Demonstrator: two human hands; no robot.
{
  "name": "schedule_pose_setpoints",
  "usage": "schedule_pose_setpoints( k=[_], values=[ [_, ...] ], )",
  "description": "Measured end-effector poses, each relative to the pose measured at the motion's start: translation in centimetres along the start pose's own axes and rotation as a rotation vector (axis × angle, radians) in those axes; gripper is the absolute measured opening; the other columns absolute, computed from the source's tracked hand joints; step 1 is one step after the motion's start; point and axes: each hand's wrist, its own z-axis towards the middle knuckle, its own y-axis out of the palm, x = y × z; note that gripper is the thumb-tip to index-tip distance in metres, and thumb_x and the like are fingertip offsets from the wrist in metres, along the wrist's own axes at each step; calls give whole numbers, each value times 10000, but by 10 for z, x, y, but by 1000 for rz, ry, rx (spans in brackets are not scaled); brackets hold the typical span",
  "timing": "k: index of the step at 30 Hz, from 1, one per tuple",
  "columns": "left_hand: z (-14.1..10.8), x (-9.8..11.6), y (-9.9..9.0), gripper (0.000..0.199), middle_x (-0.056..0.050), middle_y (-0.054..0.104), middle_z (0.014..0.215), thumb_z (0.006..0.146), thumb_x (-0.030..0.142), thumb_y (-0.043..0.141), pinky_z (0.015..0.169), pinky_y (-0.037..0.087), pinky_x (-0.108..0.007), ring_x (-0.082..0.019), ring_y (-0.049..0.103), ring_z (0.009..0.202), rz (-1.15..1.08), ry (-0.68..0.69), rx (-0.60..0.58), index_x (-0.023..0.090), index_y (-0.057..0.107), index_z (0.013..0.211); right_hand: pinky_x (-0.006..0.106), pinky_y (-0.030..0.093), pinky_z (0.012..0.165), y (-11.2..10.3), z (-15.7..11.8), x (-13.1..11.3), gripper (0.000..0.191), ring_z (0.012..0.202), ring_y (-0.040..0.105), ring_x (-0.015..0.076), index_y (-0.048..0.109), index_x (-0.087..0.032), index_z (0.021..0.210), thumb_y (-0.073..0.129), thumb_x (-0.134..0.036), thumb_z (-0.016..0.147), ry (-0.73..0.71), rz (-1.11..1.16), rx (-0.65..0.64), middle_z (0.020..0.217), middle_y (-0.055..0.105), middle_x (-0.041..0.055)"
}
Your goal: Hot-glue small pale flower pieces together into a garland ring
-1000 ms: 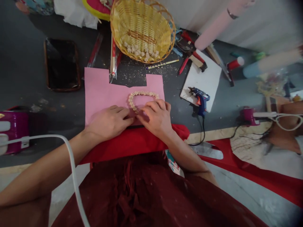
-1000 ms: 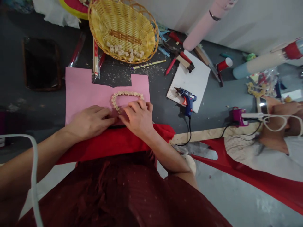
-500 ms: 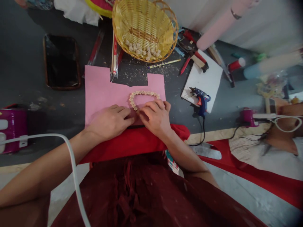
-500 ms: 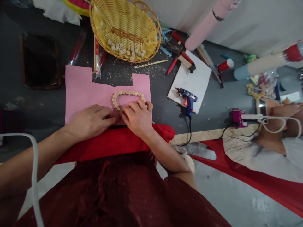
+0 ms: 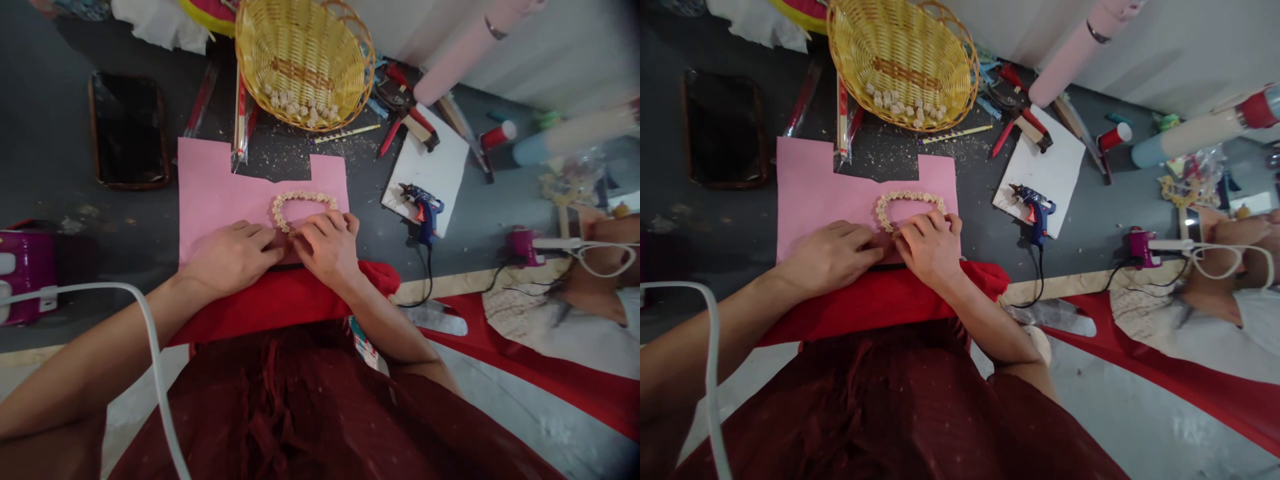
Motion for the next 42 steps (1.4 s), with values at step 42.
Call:
schedule_pose_setpoints(
  k=[42],
  values=[
    [0, 0, 1, 254, -76, 676, 937, 945, 159, 479, 747, 509, -363, -216, 628, 811, 8, 9, 29, 192, 722, 1009, 433, 283, 942, 6, 0, 2, 213, 996, 563, 205, 689, -244, 909, 534, -367, 986, -18, 40, 55, 974, 728, 1]
  ],
)
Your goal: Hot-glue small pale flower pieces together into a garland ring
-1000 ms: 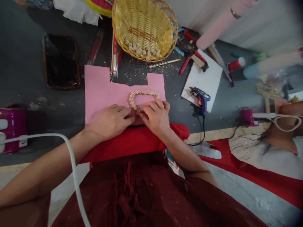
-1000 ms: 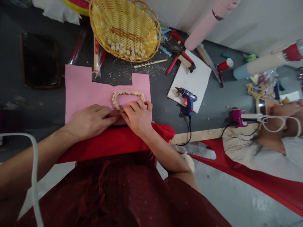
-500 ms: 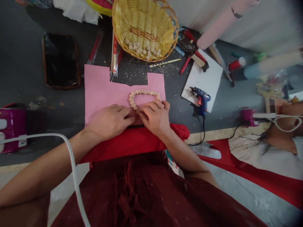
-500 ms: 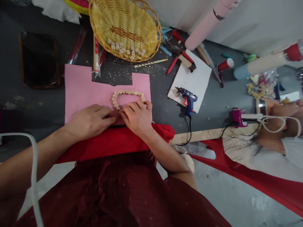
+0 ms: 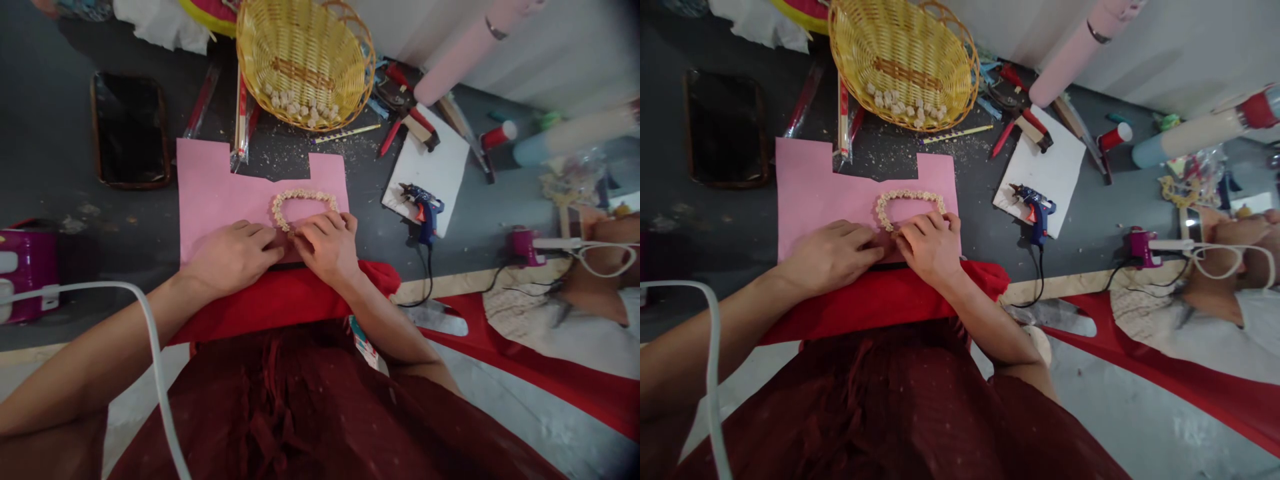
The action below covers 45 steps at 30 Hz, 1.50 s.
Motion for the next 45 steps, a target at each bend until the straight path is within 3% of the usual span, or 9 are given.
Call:
schedule_pose_setpoints(
  k=[6, 13, 18, 27, 36, 45],
  values=[
    [-1, 0, 0, 261, -78, 675, 942, 959, 173, 474, 760, 497, -363, -216, 621, 823, 3, -6, 2, 195, 729, 1006, 427, 295, 943, -2, -1, 0, 176, 976, 582, 197, 682, -239, 849, 579, -339, 951, 9, -5, 56, 943, 735, -10],
    [0, 0, -4, 320, -61, 668, 940, 1001, 203, 424, 774, 469, -350, -207, 613, 836, -19, -14, -62, 233, 721, 1117, 418, 326, 929, -19, -13, 20, 126, 1002, 592, 211, 700, -244, 906, 618, -335, 934, 97, -8, 139, 986, 743, 17],
    [-1, 2, -6, 313, -60, 661, 937, 1001, 213, 435, 786, 466, -354, -212, 608, 839, -11, 11, -71, 243, 729, 1104, 419, 306, 941, -17, -18, 18, 146, 1026, 564, 205, 691, -251, 916, 602, -362, 950, 10, -2, 41, 996, 735, -2],
    [-1, 1, -4, 274, -70, 654, 917, 968, 189, 475, 772, 483, -372, -226, 605, 817, -17, 40, -37, 214, 743, 1018, 454, 280, 972, -15, -3, 7, 175, 1076, 530, 215, 706, -256, 1056, 549, -291, 987, -95, 28, -90, 1113, 728, 10],
    [-2, 2, -5, 326, -70, 656, 985, 980, 178, 421, 816, 483, -370, -217, 602, 884, -44, 10, -96, 222, 729, 1077, 443, 294, 962, -13, -8, 6, 224, 1064, 530, 229, 709, -235, 991, 551, -393, 980, -36, 24, -62, 1084, 730, 27],
    [-2, 1, -4, 313, -73, 657, 983, 977, 173, 428, 822, 485, -373, -217, 604, 879, -49, 20, -79, 214, 721, 1077, 428, 305, 968, -8, -4, 3, 184, 1052, 554, 203, 708, -251, 1010, 546, -335, 987, -41, 54, -49, 1092, 744, -2]
  ],
)
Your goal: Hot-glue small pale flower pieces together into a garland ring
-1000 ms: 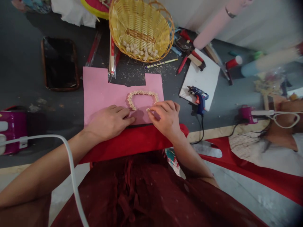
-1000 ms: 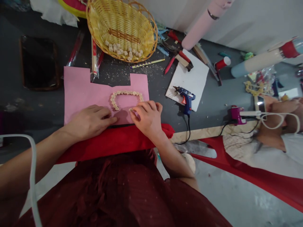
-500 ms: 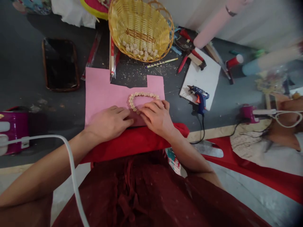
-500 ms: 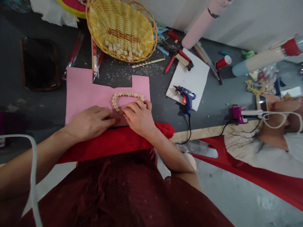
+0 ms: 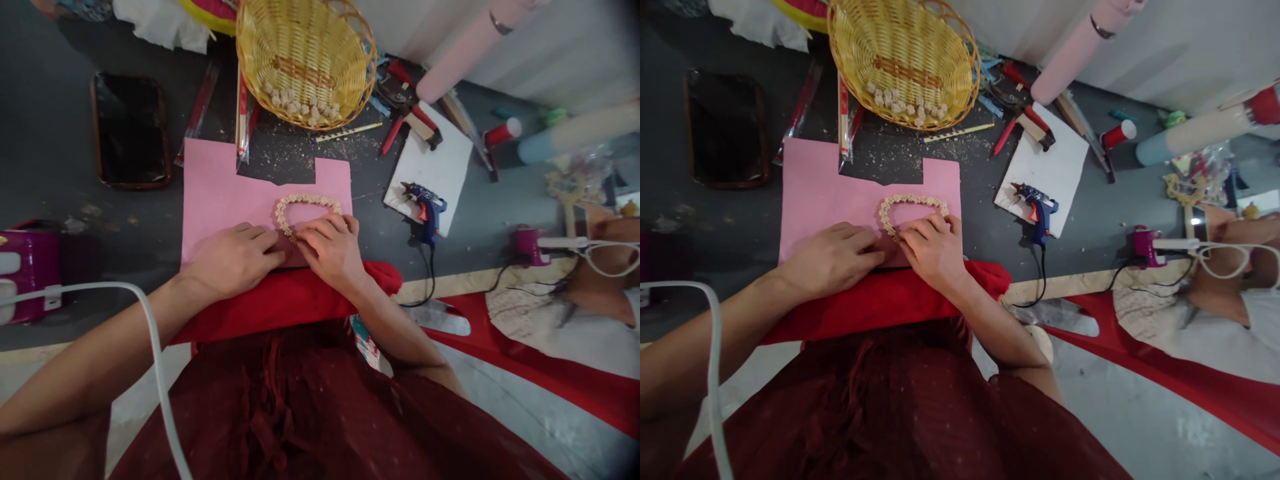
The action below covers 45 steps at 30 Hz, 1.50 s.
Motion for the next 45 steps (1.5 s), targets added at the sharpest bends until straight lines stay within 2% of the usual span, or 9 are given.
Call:
schedule_pose_setpoints(
  k=[7, 13, 21, 45],
  values=[
    [0, 0, -1, 277, -74, 659, 958, 968, 171, 458, 810, 478, -368, -218, 605, 867, -6, -10, 6, 209, 724, 1037, 436, 295, 965, 2, -2, -3, 189, 1014, 560, 210, 690, -237, 869, 545, -305, 970, 20, -23, 29, 996, 747, 12],
    [1, 0, -1, 290, -78, 659, 956, 967, 165, 447, 804, 479, -366, -215, 604, 855, -14, -11, 33, 202, 728, 1029, 432, 301, 959, 1, -2, -3, 195, 1020, 561, 218, 683, -225, 907, 550, -354, 970, 38, -31, 28, 996, 743, 20],
    [0, 1, -2, 319, -76, 655, 967, 984, 182, 417, 817, 480, -369, -213, 602, 867, -12, -14, -6, 210, 729, 1048, 431, 305, 950, 1, -2, -3, 179, 1031, 563, 215, 696, -242, 924, 550, -331, 977, 31, -23, 9, 1034, 748, 7],
    [0, 1, 0, 293, -76, 664, 963, 964, 171, 443, 803, 501, -365, -204, 610, 857, 3, -12, 15, 203, 721, 1052, 430, 304, 963, 3, -2, -1, 179, 1043, 551, 214, 705, -252, 970, 551, -341, 975, 23, -20, -3, 1062, 734, 13]
  ],
)
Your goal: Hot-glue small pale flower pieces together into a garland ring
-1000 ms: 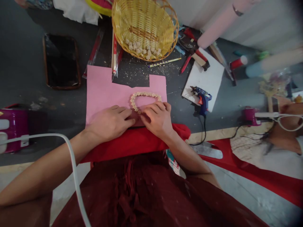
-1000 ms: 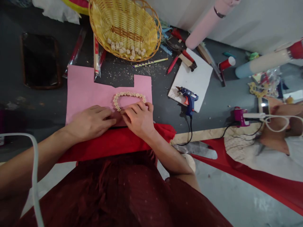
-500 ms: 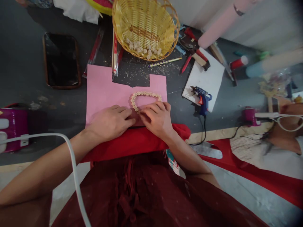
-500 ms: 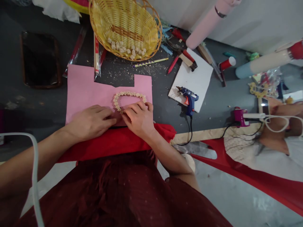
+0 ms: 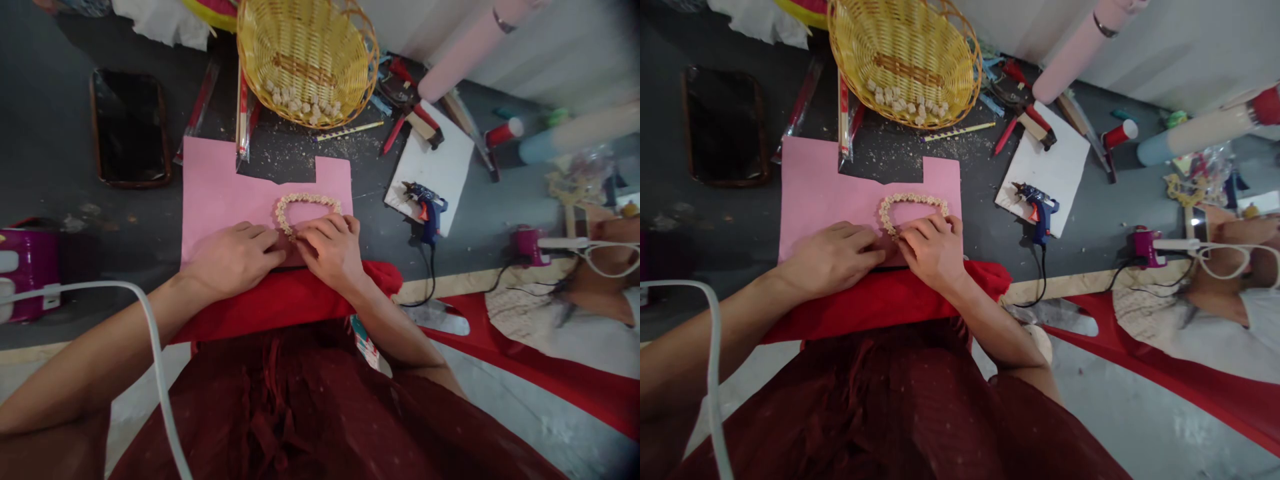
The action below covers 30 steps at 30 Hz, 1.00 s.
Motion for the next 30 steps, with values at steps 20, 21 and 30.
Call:
schedule_pose_setpoints(
  k=[20, 21, 30],
  values=[
    [0, 0, -1, 300, -87, 658, 960, 972, 173, 439, 797, 490, -379, -225, 611, 852, -17, 3, 9, 193, 729, 1048, 427, 333, 952, 0, -2, 1, 206, 1038, 573, 207, 705, -241, 1054, 535, -334, 984, -21, 27, 59, 1079, 736, 9],
    [0, 0, -1, 296, -84, 660, 958, 975, 180, 442, 793, 491, -377, -224, 611, 848, -14, 4, 16, 195, 728, 1049, 425, 337, 943, 0, -2, 1, 214, 1035, 574, 209, 705, -237, 1049, 540, -357, 982, -23, 23, 65, 1073, 736, 12],
    [0, 0, 0, 283, -76, 661, 938, 969, 176, 451, 784, 486, -365, -216, 609, 832, 7, 6, 31, 198, 727, 1030, 416, 335, 938, 2, -1, 1, 184, 1028, 566, 211, 708, -238, 992, 562, -349, 977, -26, 15, 33, 1054, 740, 13]
  ],
)
